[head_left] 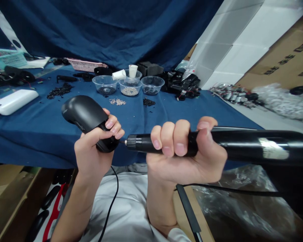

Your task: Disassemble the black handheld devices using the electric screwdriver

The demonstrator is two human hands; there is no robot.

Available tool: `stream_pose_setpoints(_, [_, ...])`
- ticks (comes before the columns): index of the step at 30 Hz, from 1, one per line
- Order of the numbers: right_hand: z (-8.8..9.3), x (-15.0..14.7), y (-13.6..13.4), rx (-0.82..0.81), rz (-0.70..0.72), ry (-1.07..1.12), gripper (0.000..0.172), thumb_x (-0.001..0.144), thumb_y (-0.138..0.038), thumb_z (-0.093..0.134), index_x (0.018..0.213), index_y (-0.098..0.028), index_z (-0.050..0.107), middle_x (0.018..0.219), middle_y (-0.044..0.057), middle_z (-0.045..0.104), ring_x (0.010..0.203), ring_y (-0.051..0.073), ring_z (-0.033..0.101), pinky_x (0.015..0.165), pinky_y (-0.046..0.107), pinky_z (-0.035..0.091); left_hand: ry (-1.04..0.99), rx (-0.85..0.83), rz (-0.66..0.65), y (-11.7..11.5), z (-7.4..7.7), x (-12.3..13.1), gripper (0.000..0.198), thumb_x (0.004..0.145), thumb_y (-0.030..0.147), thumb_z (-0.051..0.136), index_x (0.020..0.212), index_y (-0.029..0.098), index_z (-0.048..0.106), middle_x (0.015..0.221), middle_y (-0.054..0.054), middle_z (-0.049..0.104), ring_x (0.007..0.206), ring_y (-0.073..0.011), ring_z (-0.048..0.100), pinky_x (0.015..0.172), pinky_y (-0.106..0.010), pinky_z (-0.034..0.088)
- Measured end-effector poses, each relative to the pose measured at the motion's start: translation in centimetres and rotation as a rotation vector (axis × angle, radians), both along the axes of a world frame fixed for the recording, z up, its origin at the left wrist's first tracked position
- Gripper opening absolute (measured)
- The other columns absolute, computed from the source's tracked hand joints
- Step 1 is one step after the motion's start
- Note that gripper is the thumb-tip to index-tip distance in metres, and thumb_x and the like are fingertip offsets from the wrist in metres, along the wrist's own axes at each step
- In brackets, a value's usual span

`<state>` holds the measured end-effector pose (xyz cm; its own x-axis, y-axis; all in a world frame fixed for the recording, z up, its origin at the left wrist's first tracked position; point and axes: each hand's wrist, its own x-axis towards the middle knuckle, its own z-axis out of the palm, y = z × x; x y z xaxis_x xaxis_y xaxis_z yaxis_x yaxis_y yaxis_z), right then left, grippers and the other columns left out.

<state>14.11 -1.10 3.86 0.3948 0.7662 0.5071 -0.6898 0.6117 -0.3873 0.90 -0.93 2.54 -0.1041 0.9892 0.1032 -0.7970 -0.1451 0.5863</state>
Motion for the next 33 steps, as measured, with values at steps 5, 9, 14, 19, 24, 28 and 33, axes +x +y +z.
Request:
stream_pose_setpoints(5, [0.3, 0.0, 0.0, -0.01, 0.003, 0.035, 0.014, 0.087, -0.021, 0.071, 0.083, -0.026, 0.058, 0.049, -0.014, 0.028, 0.034, 0.008, 0.026, 0.042, 0.018, 0.04, 0.006, 0.0, 0.004, 0.0, -0.1, -0.2, 0.035, 0.069, -0.004, 0.062, 0.098, 0.012, 0.072, 0.082, 0.0, 0.05, 0.07, -0.0103, 0.052, 0.062, -0.02, 0.052])
stream_pose_setpoints(9, [0.4, -0.1, 0.0, -0.007, 0.005, 0.015, 0.016, 0.087, -0.023, 0.071, 0.084, -0.027, 0.056, 0.05, -0.014, 0.024, 0.034, 0.008, 0.024, 0.042, 0.019, 0.039, 0.013, -0.014, -0.001, 0.0, 0.0, -0.1, 0.035, 0.068, -0.003, 0.063, 0.098, 0.013, 0.072, 0.083, 0.0, 0.049, 0.07, -0.0103, 0.051, 0.062, -0.02, 0.052])
stream_pose_setpoints(14, [0.3, -0.1, 0.2, -0.023, -0.03, -0.03, 0.018, 0.091, -0.026, 0.068, 0.085, -0.028, 0.051, 0.051, -0.014, 0.021, 0.033, 0.009, 0.022, 0.041, 0.021, 0.036, 0.032, -0.027, 0.003, -0.2, 0.3, 0.1, 0.035, 0.066, -0.001, 0.065, 0.096, 0.014, 0.073, 0.082, 0.001, 0.048, 0.069, -0.0099, 0.05, 0.062, -0.019, 0.051])
stream_pose_setpoints(19, [0.4, -0.1, 0.3, 0.0, 0.002, -0.013, 0.029, 0.089, -0.024, 0.069, 0.076, -0.025, 0.042, 0.05, -0.013, 0.02, 0.034, 0.008, 0.021, 0.04, 0.02, 0.036, 0.047, -0.021, 0.013, -0.2, 0.3, 0.3, 0.035, 0.064, 0.0, 0.065, 0.095, 0.014, 0.072, 0.081, 0.001, 0.047, 0.069, -0.0099, 0.049, 0.062, -0.019, 0.05])
stream_pose_setpoints(24, [0.4, -0.1, 0.3, 0.065, 0.043, -0.076, 0.047, 0.091, -0.025, 0.07, 0.074, -0.023, 0.026, 0.05, -0.013, 0.02, 0.033, 0.006, 0.022, 0.04, 0.019, 0.036, 0.07, -0.046, -0.005, -0.3, 0.2, 0.5, 0.034, 0.063, 0.001, 0.065, 0.094, 0.013, 0.072, 0.078, 0.002, 0.048, 0.064, -0.0087, 0.048, 0.059, -0.018, 0.048])
stream_pose_setpoints(28, [0.5, -0.1, -0.7, 0.004, 0.042, -0.184, 0.052, 0.091, -0.024, 0.076, 0.073, -0.023, 0.027, 0.049, -0.013, 0.029, 0.035, 0.008, 0.031, 0.043, 0.023, 0.043, 0.081, -0.082, -0.021, -0.2, 0.3, 0.6, 0.034, 0.059, 0.002, 0.066, 0.09, 0.013, 0.071, 0.075, 0.002, 0.047, 0.062, -0.0081, 0.045, 0.057, -0.017, 0.046])
stream_pose_setpoints(33, [0.5, -0.3, -1.9, 0.026, 0.103, -0.217, 0.049, 0.095, -0.018, 0.077, 0.075, -0.024, 0.032, 0.054, -0.012, 0.04, 0.042, 0.009, 0.04, 0.051, 0.025, 0.048, 0.097, -0.097, -0.04, 0.1, 0.1, 0.6, 0.034, 0.058, 0.002, 0.067, 0.09, 0.013, 0.071, 0.078, 0.001, 0.044, 0.065, -0.0089, 0.042, 0.057, -0.018, 0.043])
